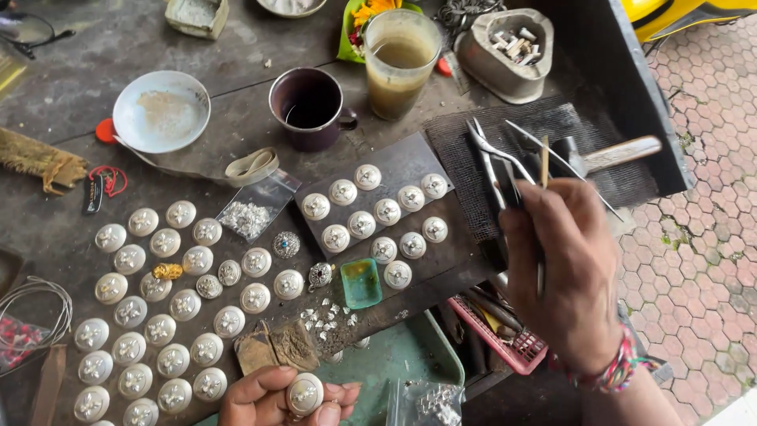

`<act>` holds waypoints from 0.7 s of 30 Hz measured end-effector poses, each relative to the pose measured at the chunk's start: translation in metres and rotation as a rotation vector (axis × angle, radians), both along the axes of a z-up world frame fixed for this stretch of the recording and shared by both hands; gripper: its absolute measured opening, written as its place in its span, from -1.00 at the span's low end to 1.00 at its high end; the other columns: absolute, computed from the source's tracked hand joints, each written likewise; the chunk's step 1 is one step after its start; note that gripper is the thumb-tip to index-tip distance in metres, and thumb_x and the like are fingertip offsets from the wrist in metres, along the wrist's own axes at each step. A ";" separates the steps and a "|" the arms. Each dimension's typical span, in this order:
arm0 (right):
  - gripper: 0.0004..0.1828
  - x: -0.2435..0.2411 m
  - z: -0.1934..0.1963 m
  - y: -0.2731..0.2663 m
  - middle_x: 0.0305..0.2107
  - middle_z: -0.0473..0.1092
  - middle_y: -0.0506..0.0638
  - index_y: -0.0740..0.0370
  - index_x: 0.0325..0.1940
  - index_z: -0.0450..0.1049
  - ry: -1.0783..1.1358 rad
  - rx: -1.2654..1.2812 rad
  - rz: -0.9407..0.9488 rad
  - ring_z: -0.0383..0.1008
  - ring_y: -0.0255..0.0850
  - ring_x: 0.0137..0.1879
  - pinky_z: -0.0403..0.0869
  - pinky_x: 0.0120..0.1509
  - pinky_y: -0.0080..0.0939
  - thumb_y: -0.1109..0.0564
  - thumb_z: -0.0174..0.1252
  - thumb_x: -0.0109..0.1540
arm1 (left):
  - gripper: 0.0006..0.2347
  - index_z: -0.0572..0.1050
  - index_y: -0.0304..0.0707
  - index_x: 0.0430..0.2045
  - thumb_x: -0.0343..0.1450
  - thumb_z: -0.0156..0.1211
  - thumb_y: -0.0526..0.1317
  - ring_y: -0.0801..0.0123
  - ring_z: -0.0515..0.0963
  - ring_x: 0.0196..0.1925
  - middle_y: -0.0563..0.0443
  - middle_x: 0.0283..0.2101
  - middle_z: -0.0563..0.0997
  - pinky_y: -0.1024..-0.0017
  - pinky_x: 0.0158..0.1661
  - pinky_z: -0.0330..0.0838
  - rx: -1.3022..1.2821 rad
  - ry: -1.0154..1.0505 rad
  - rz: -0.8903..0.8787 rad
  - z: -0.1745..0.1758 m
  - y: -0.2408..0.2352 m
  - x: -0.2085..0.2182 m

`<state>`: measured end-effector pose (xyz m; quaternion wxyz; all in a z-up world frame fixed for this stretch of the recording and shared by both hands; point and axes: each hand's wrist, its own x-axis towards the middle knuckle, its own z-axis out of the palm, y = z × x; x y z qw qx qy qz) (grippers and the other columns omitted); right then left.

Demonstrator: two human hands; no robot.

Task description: Applying adhesive to small silver-colored jewelry bases and precisely placing decorative stones using tweezers and an applicator.

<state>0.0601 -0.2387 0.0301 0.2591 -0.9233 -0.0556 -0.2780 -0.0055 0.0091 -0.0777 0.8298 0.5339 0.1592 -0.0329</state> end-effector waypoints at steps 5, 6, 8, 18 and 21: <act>-0.81 0.000 -0.003 -0.028 -0.38 0.26 0.11 0.31 -0.13 0.39 0.098 -0.344 -0.277 0.28 -0.03 -0.44 0.22 -0.52 -0.07 0.19 0.04 0.21 | -0.62 0.35 -0.40 -0.39 -0.03 0.24 -0.60 -0.32 0.71 -0.46 -0.63 -0.55 0.64 -0.03 -0.36 0.64 -0.102 0.116 -0.069 -0.007 0.006 0.002; -0.81 -0.002 -0.003 -0.031 -0.37 0.27 0.10 0.29 -0.13 0.39 0.107 -0.363 -0.299 0.28 -0.03 -0.42 0.23 -0.51 -0.07 0.18 0.05 0.20 | -0.62 0.35 -0.40 -0.39 -0.02 0.24 -0.59 -0.31 0.71 -0.47 -0.62 -0.56 0.64 -0.02 -0.37 0.64 -0.094 0.117 -0.071 -0.007 0.004 0.002; -0.82 -0.004 -0.003 -0.037 -0.36 0.29 0.07 0.25 -0.14 0.40 0.126 -0.400 -0.342 0.30 -0.04 -0.39 0.24 -0.47 -0.08 0.17 0.06 0.19 | -0.62 0.35 -0.39 -0.38 -0.02 0.24 -0.59 -0.29 0.71 -0.48 -0.62 -0.56 0.64 0.00 -0.38 0.64 -0.079 0.118 -0.075 -0.006 0.001 0.002; -0.82 -0.004 0.000 -0.056 -0.29 0.40 -0.04 0.04 -0.19 0.42 0.187 -0.581 -0.507 0.39 -0.05 -0.23 0.31 -0.31 -0.11 0.10 0.13 0.12 | -0.62 0.33 -0.37 -0.37 0.00 0.24 -0.55 -0.19 0.73 -0.53 -0.58 -0.59 0.65 0.11 -0.42 0.66 -0.004 0.104 -0.033 0.000 -0.006 0.001; -0.82 -0.002 -0.003 -0.058 -0.28 0.42 -0.06 0.00 -0.20 0.43 0.189 -0.607 -0.514 0.40 -0.06 -0.19 0.33 -0.28 -0.11 0.09 0.14 0.11 | -0.62 0.32 -0.37 -0.37 0.00 0.24 -0.55 -0.17 0.73 -0.54 -0.57 -0.60 0.66 0.14 -0.43 0.67 0.020 0.098 0.004 0.008 -0.006 0.001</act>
